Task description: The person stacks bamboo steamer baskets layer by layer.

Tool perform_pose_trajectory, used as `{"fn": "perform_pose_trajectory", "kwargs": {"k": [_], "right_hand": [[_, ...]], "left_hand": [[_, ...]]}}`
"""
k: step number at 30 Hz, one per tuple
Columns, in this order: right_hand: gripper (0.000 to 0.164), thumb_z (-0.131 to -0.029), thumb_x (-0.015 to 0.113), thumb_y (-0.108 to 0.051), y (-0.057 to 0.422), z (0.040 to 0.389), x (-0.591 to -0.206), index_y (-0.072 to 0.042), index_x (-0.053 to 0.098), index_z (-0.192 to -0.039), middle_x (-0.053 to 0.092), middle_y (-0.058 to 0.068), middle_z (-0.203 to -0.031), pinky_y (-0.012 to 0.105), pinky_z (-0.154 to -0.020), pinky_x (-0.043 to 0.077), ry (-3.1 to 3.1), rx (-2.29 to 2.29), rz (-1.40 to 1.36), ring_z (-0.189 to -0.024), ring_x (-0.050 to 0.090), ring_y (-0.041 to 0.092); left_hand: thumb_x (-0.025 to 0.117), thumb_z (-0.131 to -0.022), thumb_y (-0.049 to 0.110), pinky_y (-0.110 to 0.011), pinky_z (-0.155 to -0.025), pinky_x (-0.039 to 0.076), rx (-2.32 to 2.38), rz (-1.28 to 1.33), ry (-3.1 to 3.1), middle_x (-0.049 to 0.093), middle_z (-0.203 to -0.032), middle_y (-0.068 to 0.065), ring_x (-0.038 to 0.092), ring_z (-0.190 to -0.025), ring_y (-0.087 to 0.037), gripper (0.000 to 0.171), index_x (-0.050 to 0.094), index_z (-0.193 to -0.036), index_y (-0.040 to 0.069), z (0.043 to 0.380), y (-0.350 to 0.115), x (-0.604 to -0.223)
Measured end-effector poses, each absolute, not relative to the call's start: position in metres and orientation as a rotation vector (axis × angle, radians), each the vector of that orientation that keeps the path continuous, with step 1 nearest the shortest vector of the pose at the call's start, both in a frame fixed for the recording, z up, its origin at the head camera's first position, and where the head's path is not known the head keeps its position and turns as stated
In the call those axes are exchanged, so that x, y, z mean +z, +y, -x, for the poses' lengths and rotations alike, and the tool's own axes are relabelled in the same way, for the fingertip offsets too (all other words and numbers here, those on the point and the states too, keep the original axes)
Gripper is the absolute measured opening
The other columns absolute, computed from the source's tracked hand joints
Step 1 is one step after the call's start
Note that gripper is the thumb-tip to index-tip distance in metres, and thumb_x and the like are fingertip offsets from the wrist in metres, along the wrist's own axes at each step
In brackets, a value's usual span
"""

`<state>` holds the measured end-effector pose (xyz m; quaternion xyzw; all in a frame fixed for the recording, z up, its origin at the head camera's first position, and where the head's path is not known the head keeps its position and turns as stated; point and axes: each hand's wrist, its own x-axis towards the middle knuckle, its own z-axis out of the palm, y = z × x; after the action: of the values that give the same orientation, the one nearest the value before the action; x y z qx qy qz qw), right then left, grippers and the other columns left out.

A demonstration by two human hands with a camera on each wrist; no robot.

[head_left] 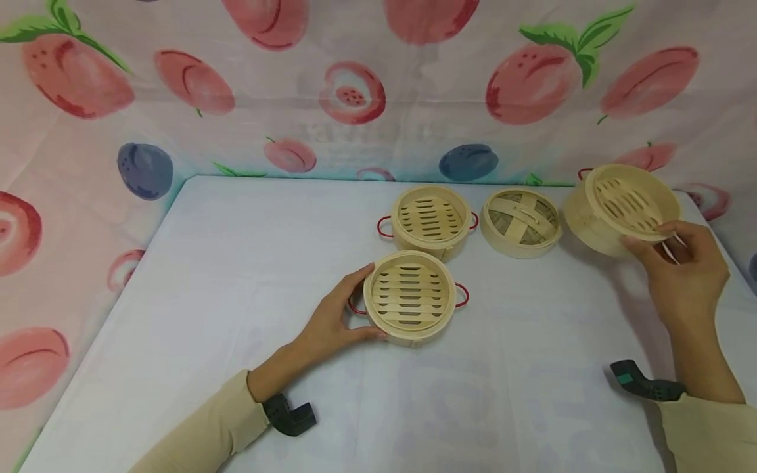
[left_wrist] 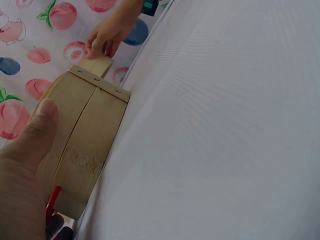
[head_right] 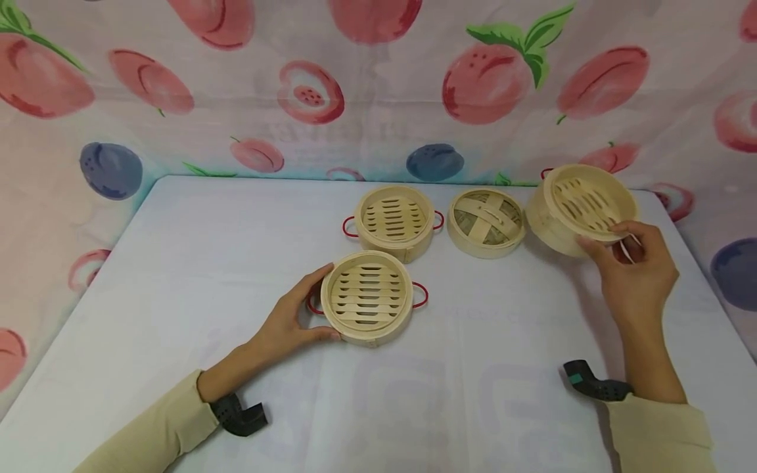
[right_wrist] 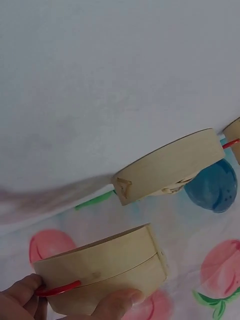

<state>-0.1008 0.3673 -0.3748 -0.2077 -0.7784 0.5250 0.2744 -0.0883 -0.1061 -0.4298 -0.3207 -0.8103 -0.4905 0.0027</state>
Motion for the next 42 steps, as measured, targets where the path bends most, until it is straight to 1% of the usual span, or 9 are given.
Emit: {"fn": "perform_pose_trajectory", "kwargs": {"k": [4, 13, 19, 25, 32, 37, 42], "right_hand": [[0.041, -0.074, 0.08, 0.001, 0.36, 0.101, -0.369, -0.008, 0.065, -0.111, 0.056, -0.004, -0.117, 0.024, -0.099, 0.04, -2.107, 1.416, 0.53, -0.115, 0.056, 0.01], [0.041, -0.078, 0.078, -0.002, 0.341, 0.099, -0.359, -0.008, 0.063, -0.115, 0.056, -0.003, -0.121, 0.026, -0.098, 0.041, -2.199, 1.34, 0.441, -0.118, 0.054, 0.013], [0.042, -0.075, 0.079, 0.002, 0.329, 0.1, -0.352, -0.004, 0.063, -0.114, 0.056, -0.001, -0.12, 0.024, -0.095, 0.043, -2.213, 1.344, 0.335, -0.117, 0.055, 0.015], [0.045, -0.074, 0.079, 0.006, 0.321, 0.101, -0.347, 0.0, 0.061, -0.114, 0.056, 0.002, -0.12, 0.021, -0.09, 0.046, -2.217, 1.331, 0.246, -0.116, 0.057, 0.016], [0.047, -0.07, 0.077, 0.015, 0.306, 0.106, -0.338, 0.007, 0.06, -0.113, 0.058, 0.008, -0.116, 0.019, -0.085, 0.049, -2.162, 1.379, 0.121, -0.111, 0.06, 0.017], [0.045, -0.067, 0.078, 0.017, 0.295, 0.109, -0.334, 0.008, 0.061, -0.108, 0.058, 0.011, -0.111, 0.018, -0.083, 0.049, -2.074, 1.544, 0.056, -0.108, 0.061, 0.017], [0.043, -0.068, 0.079, 0.015, 0.287, 0.112, -0.331, 0.007, 0.062, -0.107, 0.057, 0.009, -0.11, 0.019, -0.086, 0.049, -2.094, 1.571, 0.043, -0.108, 0.061, 0.016]], "left_hand": [[0.089, -0.067, 0.02, -0.034, -0.111, 0.027, -1.541, 1.007, -2.536, 0.037, -0.148, -0.004, 0.033, -0.136, -0.018, 0.102, 0.029, -0.15, 0.011, 0.089, -0.107, -0.431], [0.088, -0.068, 0.019, -0.034, -0.111, 0.028, -1.552, 1.031, -2.516, 0.037, -0.148, -0.004, 0.033, -0.136, -0.019, 0.101, 0.029, -0.15, 0.011, 0.089, -0.107, -0.432], [0.088, -0.068, 0.018, -0.034, -0.111, 0.027, -1.57, 1.025, -2.512, 0.037, -0.148, -0.004, 0.033, -0.136, -0.018, 0.101, 0.029, -0.15, 0.011, 0.09, -0.107, -0.432], [0.088, -0.067, 0.017, -0.034, -0.111, 0.028, -1.576, 1.034, -2.499, 0.039, -0.147, -0.005, 0.035, -0.135, -0.019, 0.101, 0.03, -0.149, 0.009, 0.09, -0.107, -0.432], [0.088, -0.068, 0.017, -0.034, -0.11, 0.029, -1.562, 1.038, -2.494, 0.039, -0.147, -0.006, 0.036, -0.135, -0.02, 0.1, 0.031, -0.149, 0.009, 0.089, -0.108, -0.432], [0.088, -0.068, 0.018, -0.034, -0.11, 0.029, -1.564, 1.029, -2.503, 0.039, -0.147, -0.005, 0.036, -0.134, -0.019, 0.1, 0.03, -0.149, 0.01, 0.09, -0.107, -0.431], [0.088, -0.068, 0.019, -0.034, -0.11, 0.029, -1.567, 1.021, -2.513, 0.039, -0.147, -0.004, 0.036, -0.134, -0.018, 0.1, 0.03, -0.149, 0.011, 0.089, -0.106, -0.431]]}}
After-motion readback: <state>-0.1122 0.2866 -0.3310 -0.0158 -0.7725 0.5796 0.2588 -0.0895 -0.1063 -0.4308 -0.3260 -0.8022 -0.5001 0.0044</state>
